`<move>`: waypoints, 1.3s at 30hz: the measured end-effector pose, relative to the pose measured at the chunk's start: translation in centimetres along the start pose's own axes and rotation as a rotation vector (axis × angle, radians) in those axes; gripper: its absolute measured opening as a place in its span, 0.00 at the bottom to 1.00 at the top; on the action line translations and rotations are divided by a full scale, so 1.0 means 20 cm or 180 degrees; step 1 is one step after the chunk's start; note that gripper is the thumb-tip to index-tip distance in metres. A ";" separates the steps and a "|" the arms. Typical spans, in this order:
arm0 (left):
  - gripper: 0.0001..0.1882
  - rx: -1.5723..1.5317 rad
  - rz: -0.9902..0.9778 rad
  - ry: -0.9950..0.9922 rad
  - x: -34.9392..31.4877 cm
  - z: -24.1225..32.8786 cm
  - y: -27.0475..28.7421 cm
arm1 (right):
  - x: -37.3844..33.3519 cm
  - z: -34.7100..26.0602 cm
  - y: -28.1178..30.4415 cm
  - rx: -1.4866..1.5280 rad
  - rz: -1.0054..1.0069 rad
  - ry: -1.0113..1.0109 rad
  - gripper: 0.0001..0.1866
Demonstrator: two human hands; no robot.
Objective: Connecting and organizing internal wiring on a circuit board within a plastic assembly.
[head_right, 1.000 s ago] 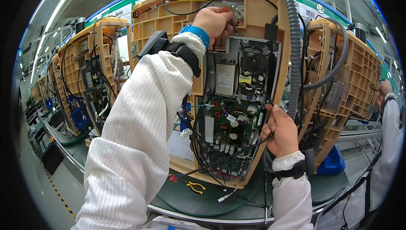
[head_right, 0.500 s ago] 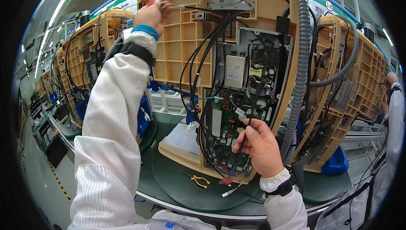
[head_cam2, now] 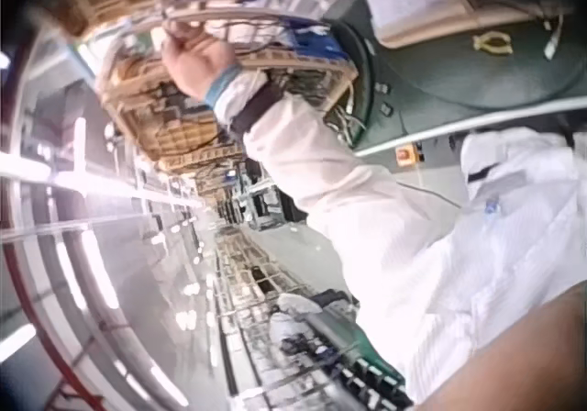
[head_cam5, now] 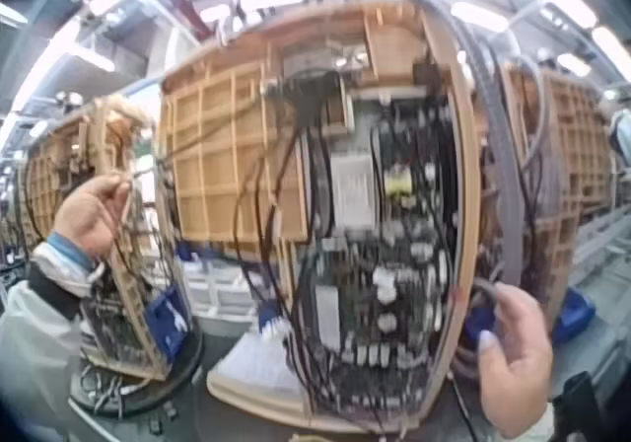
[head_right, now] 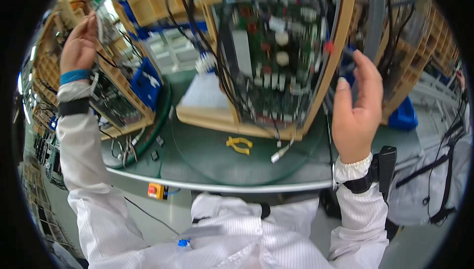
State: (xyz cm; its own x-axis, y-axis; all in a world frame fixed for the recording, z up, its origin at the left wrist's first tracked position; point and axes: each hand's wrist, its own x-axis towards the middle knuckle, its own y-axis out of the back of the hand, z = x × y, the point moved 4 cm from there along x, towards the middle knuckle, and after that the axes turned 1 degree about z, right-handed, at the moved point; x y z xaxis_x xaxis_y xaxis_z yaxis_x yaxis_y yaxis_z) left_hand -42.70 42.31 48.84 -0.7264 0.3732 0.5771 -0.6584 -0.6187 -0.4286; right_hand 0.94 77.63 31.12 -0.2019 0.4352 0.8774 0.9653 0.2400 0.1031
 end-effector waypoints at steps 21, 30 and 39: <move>0.22 0.0445 -0.0365 0.0334 -0.83 -0.35 -0.25 | -1.49 0.37 -1.01 -0.0752 -0.3018 -0.0302 0.37; 0.19 0.0447 -0.0603 0.0364 -0.64 -0.56 -0.11 | -1.42 0.40 -1.02 -0.0932 -0.3015 -0.0624 0.38; 0.16 0.0502 -0.0825 0.0089 -0.46 -0.56 -0.04 | -1.40 0.35 -1.05 -0.1079 -0.3005 -0.0599 0.35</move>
State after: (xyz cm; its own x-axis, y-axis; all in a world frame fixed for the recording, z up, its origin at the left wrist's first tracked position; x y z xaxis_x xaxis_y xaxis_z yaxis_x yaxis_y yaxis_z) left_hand -37.63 47.06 36.04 -0.5448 0.5502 0.6328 -0.7854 -0.5992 -0.1551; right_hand -14.83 66.52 1.10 -0.8995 0.3318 0.2844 0.3887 0.3101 0.8676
